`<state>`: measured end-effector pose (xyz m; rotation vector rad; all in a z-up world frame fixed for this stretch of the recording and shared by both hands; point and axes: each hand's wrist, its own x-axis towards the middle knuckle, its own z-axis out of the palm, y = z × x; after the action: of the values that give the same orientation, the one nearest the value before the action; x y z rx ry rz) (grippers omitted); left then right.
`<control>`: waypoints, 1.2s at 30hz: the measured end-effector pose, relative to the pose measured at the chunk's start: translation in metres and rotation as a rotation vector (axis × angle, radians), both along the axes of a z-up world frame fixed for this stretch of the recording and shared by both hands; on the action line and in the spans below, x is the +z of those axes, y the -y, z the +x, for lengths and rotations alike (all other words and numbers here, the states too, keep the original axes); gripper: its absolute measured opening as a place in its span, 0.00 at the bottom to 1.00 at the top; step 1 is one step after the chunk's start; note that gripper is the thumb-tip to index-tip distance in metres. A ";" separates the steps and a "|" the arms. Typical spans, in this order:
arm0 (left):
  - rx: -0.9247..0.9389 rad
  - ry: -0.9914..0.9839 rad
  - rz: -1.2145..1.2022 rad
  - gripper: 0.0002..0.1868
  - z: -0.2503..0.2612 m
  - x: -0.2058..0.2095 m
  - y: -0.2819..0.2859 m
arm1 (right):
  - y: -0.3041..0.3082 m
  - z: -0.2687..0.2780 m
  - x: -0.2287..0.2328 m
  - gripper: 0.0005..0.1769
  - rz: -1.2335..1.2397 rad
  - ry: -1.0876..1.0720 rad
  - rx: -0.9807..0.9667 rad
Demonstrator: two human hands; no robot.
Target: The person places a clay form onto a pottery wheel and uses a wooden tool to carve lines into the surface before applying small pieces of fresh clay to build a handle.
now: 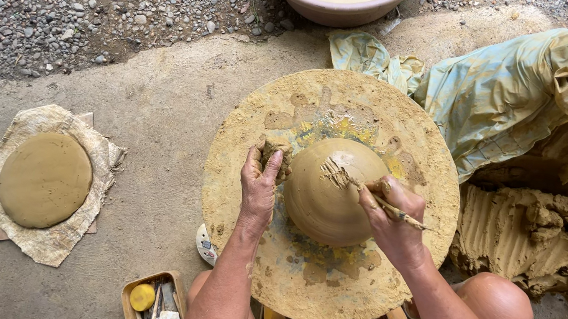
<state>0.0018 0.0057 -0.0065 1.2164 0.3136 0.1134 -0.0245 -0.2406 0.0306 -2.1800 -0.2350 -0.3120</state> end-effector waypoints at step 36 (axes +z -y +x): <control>-0.084 0.001 -0.042 0.22 -0.004 -0.029 0.042 | 0.386 -0.259 -0.141 0.21 -0.494 -1.311 -0.583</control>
<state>-0.0021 -0.0364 -0.0354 1.1858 0.2625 0.0341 -0.2836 -0.6270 -0.1103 -2.4102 1.1531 0.9626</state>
